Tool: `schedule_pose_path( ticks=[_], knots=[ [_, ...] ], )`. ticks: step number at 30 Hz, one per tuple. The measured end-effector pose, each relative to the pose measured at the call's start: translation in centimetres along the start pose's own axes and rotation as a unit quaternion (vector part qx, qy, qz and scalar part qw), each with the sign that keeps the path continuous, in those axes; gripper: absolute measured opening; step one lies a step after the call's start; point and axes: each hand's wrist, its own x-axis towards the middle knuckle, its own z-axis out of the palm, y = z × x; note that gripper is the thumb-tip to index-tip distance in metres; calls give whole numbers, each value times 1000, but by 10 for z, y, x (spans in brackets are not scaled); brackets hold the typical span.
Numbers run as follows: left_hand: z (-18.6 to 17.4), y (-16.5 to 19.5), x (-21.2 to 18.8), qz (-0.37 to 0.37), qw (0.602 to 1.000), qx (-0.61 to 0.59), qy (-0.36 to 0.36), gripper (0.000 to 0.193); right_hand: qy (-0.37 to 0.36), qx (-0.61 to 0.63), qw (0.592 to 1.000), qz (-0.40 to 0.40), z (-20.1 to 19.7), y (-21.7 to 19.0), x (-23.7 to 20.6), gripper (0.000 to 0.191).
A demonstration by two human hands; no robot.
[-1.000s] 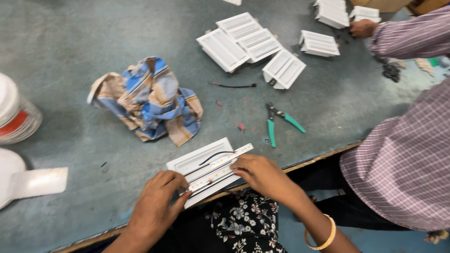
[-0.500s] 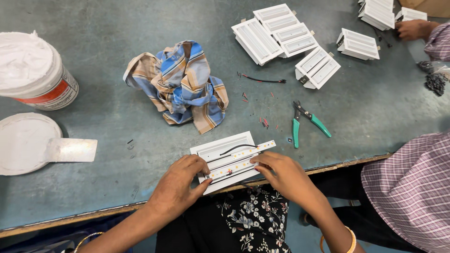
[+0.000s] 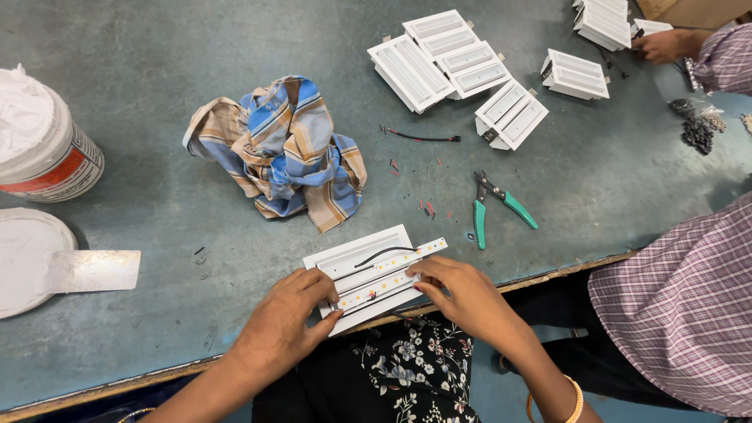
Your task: The person applies adhesive to LED strips and presses them into a white housing. They use a small metal spatula to spread the adhesive and then press the strips into place, repeating the process for multiple strips within the same housing.
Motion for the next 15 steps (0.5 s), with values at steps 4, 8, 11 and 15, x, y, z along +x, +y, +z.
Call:
schedule_pose_path(
  ticks=[4, 8, 11, 15],
  knots=[
    [-3, -3, 3, -5, 1000, -16, -12, 19, 1, 19, 1000, 25, 0, -1, -2, 26],
    [-3, -2, 4, -24, 999, -25, -29, 20, 2, 4, 1000, -13, -1, 0, -2, 23],
    [-5, -2, 6, -38, 998, -32, -42, 21, -11, 8, 999, -35, -4, 2, 0, 21],
    [-6, 0, 8, -22, 999, -21, -35, 22, -11, -19, 1000, -19, -4, 0, 0, 21]
  ],
)
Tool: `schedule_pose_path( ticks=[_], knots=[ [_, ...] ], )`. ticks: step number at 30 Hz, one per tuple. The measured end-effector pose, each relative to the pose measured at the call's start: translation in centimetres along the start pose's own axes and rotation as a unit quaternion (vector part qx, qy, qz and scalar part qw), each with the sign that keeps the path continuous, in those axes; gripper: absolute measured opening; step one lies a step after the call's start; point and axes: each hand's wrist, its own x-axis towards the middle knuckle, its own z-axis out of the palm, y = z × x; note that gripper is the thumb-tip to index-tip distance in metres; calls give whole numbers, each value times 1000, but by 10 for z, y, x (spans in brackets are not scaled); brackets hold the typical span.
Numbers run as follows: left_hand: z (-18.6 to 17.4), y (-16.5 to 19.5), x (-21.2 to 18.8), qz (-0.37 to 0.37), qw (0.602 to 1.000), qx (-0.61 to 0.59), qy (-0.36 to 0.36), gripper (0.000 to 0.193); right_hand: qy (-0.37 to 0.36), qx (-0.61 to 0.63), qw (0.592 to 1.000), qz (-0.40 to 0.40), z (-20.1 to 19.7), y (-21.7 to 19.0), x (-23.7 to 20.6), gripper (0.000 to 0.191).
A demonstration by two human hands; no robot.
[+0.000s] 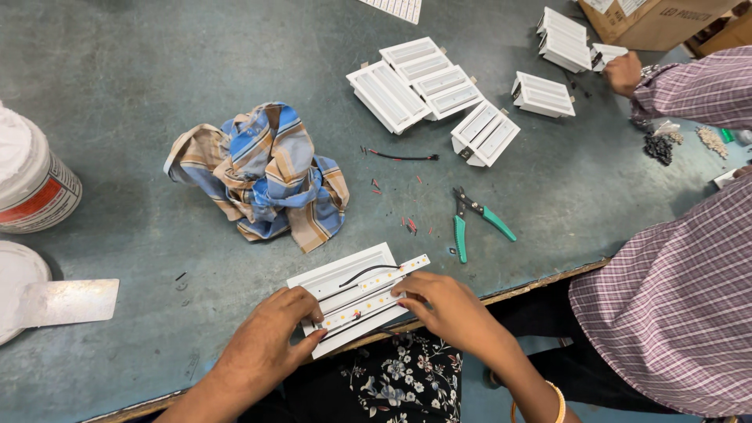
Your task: The person applies adhesive to LED strips and presses them into a white housing. They use a small metal spatula to spread the adhesive and then press the strips into place, repeating the process for multiple strips within the same housing.
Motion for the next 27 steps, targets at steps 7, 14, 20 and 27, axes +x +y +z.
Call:
schedule_pose_path(
  ticks=[7, 14, 20, 27],
  knots=[
    [1, 3, 2, -63, 997, 5, -38, 22, 27, -67, 997, 14, 8, -8, -11, 22],
    [5, -4, -1, -22, 1000, -12, -18, 20, 27, -79, 996, 20, 11, -6, -11, 24],
    [5, -13, 0, 27, 999, -38, -4, 22, 38, -20, 999, 14, 12, 0, -12, 26],
    [5, -11, 1, 26, 999, -43, -2, 22, 40, 20, 999, 7, 14, 8, -11, 25]
  ],
)
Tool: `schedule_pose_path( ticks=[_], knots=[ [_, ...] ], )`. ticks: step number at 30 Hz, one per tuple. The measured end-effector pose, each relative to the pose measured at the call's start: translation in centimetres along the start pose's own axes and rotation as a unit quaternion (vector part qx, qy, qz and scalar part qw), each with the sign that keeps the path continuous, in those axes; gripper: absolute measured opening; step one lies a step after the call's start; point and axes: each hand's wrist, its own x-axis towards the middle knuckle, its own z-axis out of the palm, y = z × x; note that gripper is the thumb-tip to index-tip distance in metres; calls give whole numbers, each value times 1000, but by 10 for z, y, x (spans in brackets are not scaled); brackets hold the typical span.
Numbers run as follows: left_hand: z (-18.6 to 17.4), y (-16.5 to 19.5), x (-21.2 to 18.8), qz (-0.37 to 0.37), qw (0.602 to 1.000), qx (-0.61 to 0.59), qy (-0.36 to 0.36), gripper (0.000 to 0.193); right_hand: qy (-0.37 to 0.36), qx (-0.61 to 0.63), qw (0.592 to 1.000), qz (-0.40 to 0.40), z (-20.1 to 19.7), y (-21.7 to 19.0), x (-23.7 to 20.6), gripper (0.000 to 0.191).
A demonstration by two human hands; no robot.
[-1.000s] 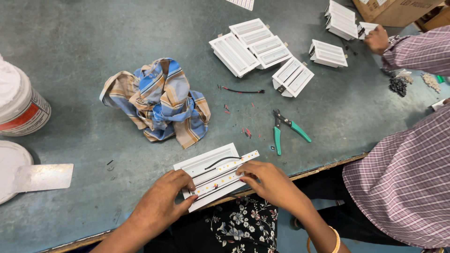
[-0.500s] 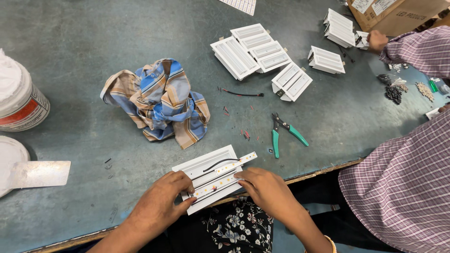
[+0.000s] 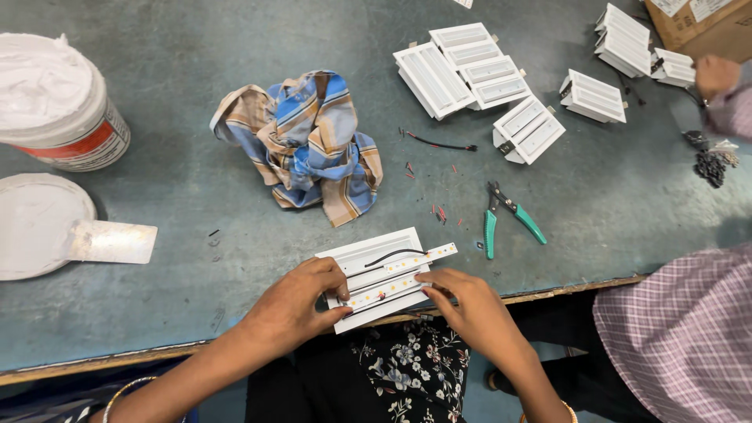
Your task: The person applies adhesive to LED strips and presses them into a white housing. They use a small metal spatula to spread the adhesive and then press the strips into place, repeating the process for multiple strips within the same housing.
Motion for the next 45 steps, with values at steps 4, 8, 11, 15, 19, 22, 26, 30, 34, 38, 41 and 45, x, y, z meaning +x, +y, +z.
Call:
schedule_pose_path(
  ticks=[4, 8, 11, 15, 19, 22, 26, 30, 34, 38, 41, 45],
  knots=[
    [-1, 3, 0, -3, 1000, 5, -4, 23, 18, -3, 1000, 6, 4, 4, 0, 25],
    [-2, 5, 1, -23, 1000, 1, -6, 23, 49, -29, 998, -11, 9, 1, -1, 25],
    [-1, 6, 1, -18, 1000, 9, -4, 22, 74, -50, 991, -103, 12, 0, 0, 26],
    [1, 5, 1, -17, 1000, 18, -1, 22, 72, -61, 983, -157, 21, -1, 1, 28],
    [4, 5, -2, -27, 999, 14, 15, 22, 85, -73, 978, -176, 28, -2, 0, 26],
    [8, 5, -6, -44, 998, 13, 39, 21, 88, -66, 978, -180, 30, -4, -1, 25],
    [17, 8, -13, -93, 992, -19, 79, 19, 85, -62, 978, -178, 28, -5, -1, 24],
    [26, 10, -20, -135, 985, -21, 100, 23, 61, -84, 976, -191, 23, -5, 4, 26],
    [28, 12, -27, -56, 986, -1, 160, 23, 39, -103, 970, -217, 21, -1, 6, 30],
    [25, 17, -32, -50, 984, -30, 167, 31, 29, -110, 971, -212, 20, -1, 6, 37],
    [26, 26, -35, -7, 981, 5, 192, 33, 38, -113, 969, -218, 22, -2, 5, 39],
    [32, 35, -33, 43, 975, 86, 199, 36, 67, -139, 966, -209, 26, -4, -1, 42]
  ],
)
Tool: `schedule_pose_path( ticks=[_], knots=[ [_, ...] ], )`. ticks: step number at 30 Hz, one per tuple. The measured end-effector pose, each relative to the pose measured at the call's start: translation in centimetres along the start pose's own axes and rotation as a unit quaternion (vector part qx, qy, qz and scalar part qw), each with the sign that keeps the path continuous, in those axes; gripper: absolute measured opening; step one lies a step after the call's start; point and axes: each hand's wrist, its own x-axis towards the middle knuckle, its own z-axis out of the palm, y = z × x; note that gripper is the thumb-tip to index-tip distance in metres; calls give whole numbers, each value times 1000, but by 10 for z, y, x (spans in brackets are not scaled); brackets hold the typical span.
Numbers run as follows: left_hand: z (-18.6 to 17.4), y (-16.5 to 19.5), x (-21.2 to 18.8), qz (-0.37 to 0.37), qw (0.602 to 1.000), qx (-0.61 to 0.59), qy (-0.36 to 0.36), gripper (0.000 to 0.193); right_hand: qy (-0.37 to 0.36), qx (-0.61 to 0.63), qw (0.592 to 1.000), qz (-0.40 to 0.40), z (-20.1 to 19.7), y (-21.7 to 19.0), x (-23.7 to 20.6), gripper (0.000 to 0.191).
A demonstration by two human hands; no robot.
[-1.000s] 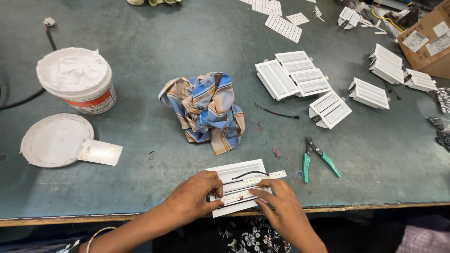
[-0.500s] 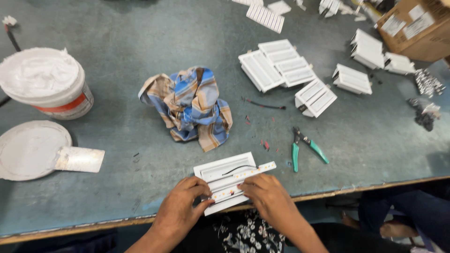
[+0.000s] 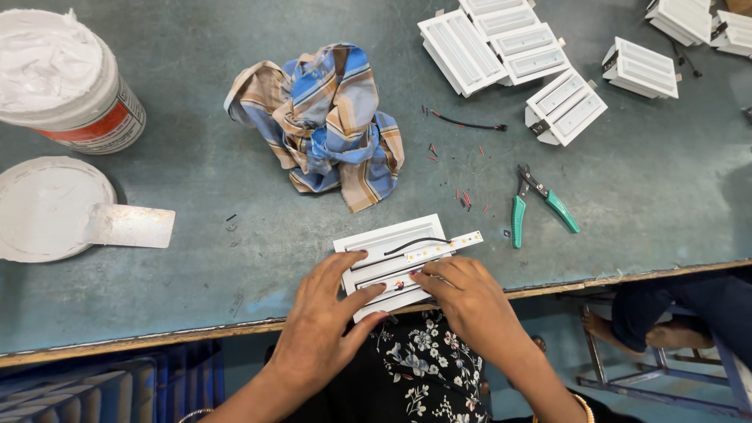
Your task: The person applies adhesive to LED strips and presses them into a white housing. They use a small metal spatula to spread the adhesive and then press the strips into place, repeating the process for multiple strips within the same housing.
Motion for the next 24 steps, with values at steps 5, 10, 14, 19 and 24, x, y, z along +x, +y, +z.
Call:
schedule_pose_path(
  ticks=[5, 10, 14, 19, 24],
  knots=[
    [9, 0, 10, 37, 998, 24, -43, 41, 7, -4, 1000, -25, 2, -1, 0, 48],
    [15, 1, 16, 57, 995, 51, -58, 41, 28, 6, 999, -14, 2, -7, 0, 41],
    [15, 4, 22, 54, 994, 63, -73, 39, 103, 49, 993, 18, 3, -8, -10, 31],
    [14, 8, 32, 44, 991, 76, -106, 36, 232, 104, 939, 230, 26, -22, -38, 21],
    [17, 12, 35, 64, 984, 106, -125, 46, 254, 150, 916, 274, 66, -36, -49, 37]
  ],
)
